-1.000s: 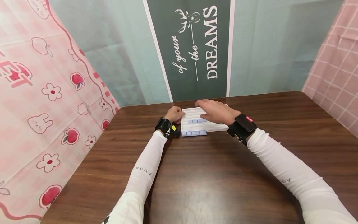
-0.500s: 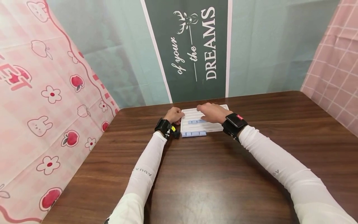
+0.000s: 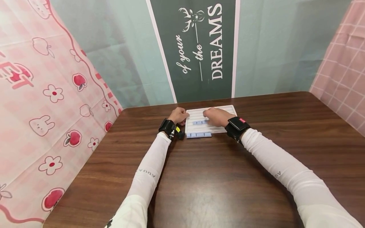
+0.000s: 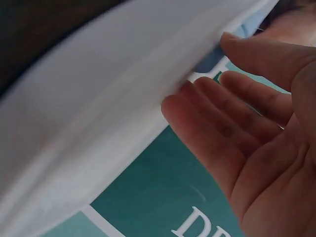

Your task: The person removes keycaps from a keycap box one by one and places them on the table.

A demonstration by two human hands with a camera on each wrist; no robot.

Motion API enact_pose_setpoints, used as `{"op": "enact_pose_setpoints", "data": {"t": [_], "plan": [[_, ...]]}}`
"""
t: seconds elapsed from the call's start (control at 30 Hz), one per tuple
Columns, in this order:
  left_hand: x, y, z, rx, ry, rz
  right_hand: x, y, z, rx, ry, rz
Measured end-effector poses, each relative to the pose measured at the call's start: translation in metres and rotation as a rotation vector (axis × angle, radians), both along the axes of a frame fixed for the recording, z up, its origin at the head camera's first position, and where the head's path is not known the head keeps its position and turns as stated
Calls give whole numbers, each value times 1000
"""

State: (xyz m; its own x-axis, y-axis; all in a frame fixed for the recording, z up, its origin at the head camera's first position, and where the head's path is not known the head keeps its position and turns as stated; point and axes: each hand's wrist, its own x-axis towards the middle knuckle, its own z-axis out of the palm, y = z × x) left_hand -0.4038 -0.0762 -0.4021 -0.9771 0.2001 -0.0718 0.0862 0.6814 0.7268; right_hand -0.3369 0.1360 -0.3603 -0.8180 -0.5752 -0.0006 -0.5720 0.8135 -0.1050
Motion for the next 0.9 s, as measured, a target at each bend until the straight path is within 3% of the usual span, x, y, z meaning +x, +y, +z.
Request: {"op": "enact_pose_setpoints", "data": {"t": [0.23,0.9], "plan": [[7,0,4,7,35,-15,-1,0,-5,-15,26,-21],[9,2,3,8,56,-17,6,-4,-12,29,124,-42]]}}
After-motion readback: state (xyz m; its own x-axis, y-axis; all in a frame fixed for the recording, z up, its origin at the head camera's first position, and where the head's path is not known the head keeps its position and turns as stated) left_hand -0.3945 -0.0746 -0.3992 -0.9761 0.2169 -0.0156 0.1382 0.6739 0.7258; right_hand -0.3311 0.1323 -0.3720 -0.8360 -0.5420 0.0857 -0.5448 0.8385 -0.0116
